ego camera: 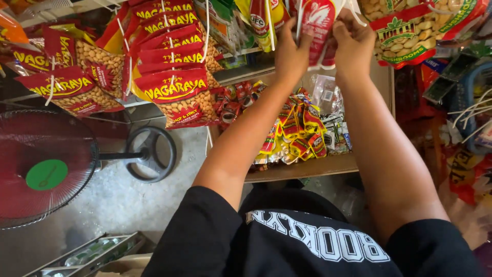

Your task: Organizing and hanging various food pouches and snack bags on display hooks in a store.

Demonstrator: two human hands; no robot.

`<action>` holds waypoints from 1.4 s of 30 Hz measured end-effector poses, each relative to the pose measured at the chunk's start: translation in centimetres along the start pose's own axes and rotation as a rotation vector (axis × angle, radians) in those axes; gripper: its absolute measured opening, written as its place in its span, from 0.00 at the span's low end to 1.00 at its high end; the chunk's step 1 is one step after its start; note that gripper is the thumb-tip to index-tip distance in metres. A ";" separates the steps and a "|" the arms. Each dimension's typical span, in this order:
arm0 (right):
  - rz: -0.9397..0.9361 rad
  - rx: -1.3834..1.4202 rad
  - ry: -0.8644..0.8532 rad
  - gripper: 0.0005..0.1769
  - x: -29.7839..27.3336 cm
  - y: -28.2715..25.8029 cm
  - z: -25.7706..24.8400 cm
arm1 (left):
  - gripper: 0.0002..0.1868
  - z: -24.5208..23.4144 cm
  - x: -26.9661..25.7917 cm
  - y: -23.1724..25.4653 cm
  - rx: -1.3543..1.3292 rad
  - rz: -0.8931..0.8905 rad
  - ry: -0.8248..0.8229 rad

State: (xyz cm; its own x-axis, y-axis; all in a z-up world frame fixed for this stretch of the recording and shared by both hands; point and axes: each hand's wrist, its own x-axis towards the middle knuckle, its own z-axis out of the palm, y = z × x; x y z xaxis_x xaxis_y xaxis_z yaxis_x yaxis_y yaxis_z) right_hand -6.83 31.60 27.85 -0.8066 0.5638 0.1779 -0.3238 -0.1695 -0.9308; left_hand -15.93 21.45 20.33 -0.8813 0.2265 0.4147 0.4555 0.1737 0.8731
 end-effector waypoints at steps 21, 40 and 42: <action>0.254 0.240 -0.066 0.05 -4.4 -7.1 -3.8 | 0.16 -3.5 -9.3 11.8 -0.486 -0.092 -0.069; 0.150 0.351 -0.172 0.07 -10.9 -7.2 -6.9 | 0.17 -5.5 -16.2 11.4 -0.711 -0.250 -0.246; 0.181 0.330 -0.143 0.02 -12.3 -4.6 -7.2 | 0.18 -5.6 -18.2 9.5 -0.649 -0.272 -0.287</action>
State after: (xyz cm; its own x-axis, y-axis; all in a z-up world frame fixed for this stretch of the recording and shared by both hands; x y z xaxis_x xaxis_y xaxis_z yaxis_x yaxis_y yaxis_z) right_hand 8.17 31.26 27.60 -0.9184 0.3864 0.0849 -0.2928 -0.5195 -0.8028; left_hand 3.67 13.59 22.51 -0.8441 0.5125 0.1576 -0.0171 -0.3196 0.9474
